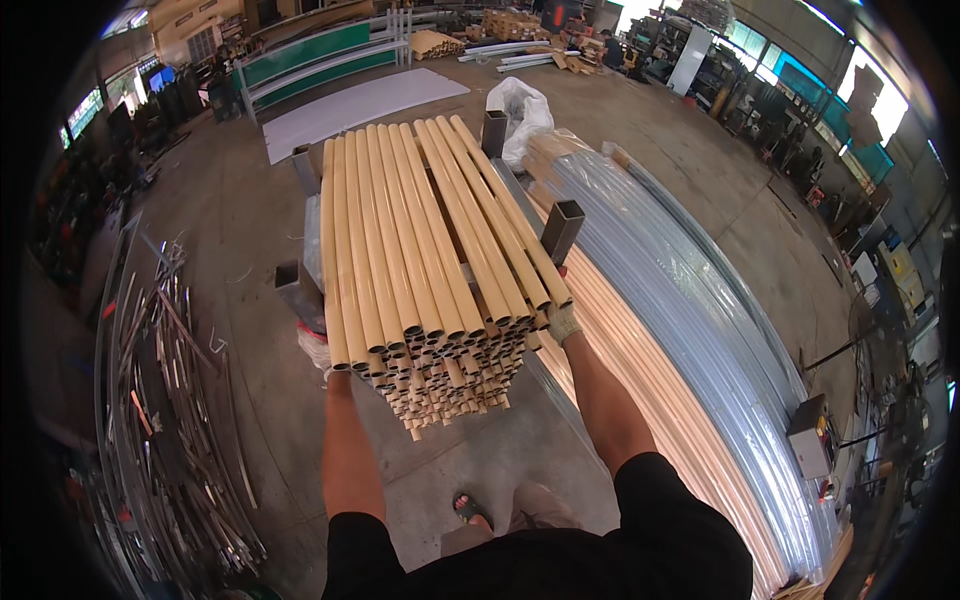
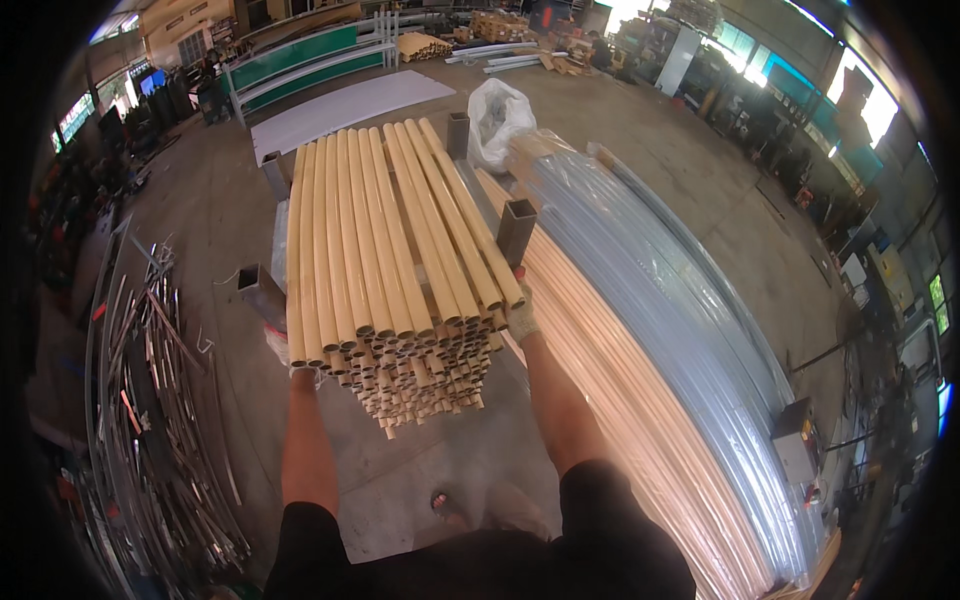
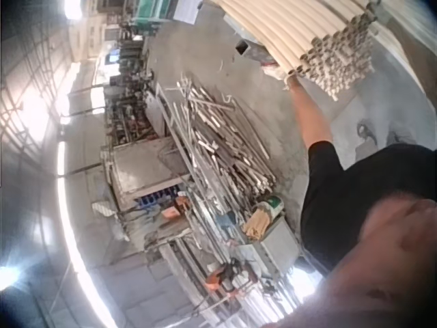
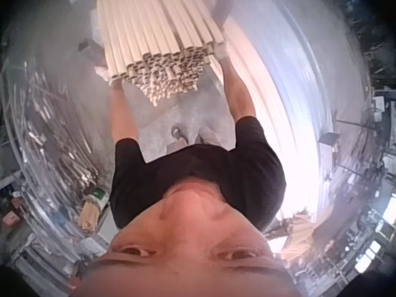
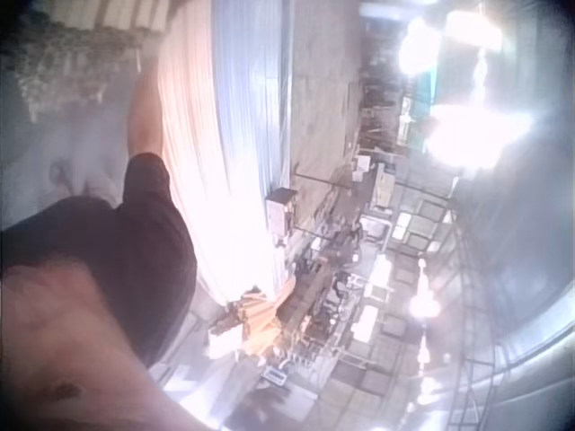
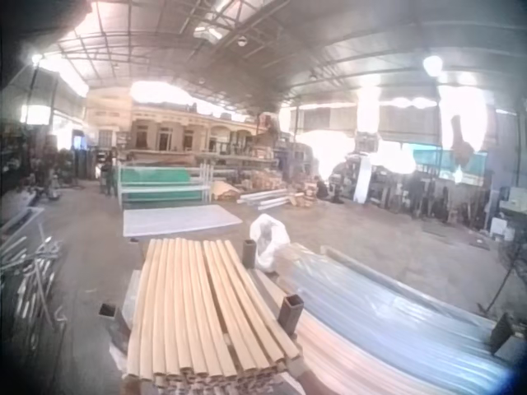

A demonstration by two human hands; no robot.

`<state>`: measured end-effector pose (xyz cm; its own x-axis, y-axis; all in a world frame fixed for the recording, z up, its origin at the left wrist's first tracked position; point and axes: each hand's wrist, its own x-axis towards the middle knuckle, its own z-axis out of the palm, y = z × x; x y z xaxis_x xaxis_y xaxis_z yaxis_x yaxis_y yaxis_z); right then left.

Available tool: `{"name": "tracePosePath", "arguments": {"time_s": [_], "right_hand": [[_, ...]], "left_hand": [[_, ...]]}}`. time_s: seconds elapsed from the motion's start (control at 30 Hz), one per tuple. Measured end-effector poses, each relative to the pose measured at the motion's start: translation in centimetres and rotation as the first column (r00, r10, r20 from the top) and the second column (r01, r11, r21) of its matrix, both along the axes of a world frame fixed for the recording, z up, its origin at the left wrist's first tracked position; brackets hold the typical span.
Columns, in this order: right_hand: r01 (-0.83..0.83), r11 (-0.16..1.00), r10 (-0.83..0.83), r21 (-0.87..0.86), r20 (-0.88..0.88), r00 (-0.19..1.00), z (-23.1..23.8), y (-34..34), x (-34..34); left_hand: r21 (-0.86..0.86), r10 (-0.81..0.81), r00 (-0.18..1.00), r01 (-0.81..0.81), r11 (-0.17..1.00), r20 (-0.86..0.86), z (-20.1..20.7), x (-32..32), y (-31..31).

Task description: The person positions multiple metal tubes on a cutting machine, operates the saw to cut them, and then moves the bundle of cut tubes to a storage rack before retrieving another metal component.

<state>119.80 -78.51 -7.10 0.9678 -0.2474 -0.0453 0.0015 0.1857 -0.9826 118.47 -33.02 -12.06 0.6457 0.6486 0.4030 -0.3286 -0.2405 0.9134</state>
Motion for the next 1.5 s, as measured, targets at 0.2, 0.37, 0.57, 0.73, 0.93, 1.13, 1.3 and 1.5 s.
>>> {"name": "tracePosePath", "arguments": {"time_s": [0.2,0.37,0.57,0.73,0.93,1.13,1.3,1.5], "right_hand": [[0.09,0.991,-0.086,-0.095,0.045,0.995,2.8,6.1,10.0],[0.064,0.97,-0.079,0.234,0.058,0.995,-0.4,9.3,21.8],[0.1,0.769,0.026,-0.631,0.187,0.982,-3.6,18.5,33.0],[0.04,0.91,0.001,-0.413,0.1,0.995,-2.0,23.8,43.1],[0.157,0.924,-0.082,-0.35,0.218,0.972,0.1,27.7,54.6],[0.227,0.841,-0.105,-0.491,0.264,0.959,1.2,31.4,66.8],[0.322,0.869,-0.178,-0.375,0.37,0.912,-1.9,27.9,77.6],[0.3,0.866,-0.197,-0.4,0.279,0.94,-2.7,26.8,90.2]], "left_hand": [[0.143,0.144,0.99,-0.142,0.979,-0.007,-0.7,12.1,5.7],[-0.773,-0.26,0.918,0.394,0.497,0.3,2.3,22.5,8.6],[-0.599,-0.382,0.891,0.448,0.663,0.244,4.1,31.9,17.8],[-0.549,-0.399,0.884,0.464,0.695,0.242,5.3,41.9,22.4],[-0.506,-0.421,0.862,0.507,0.698,0.283,5.7,56.2,26.3],[-0.457,-0.479,0.837,0.546,0.702,0.265,6.5,70.5,30.4],[-0.536,-0.493,0.838,0.535,0.653,0.236,7.5,83.1,26.6],[-0.526,-0.604,0.736,0.659,0.538,0.305,6.7,99.3,27.2]]}}
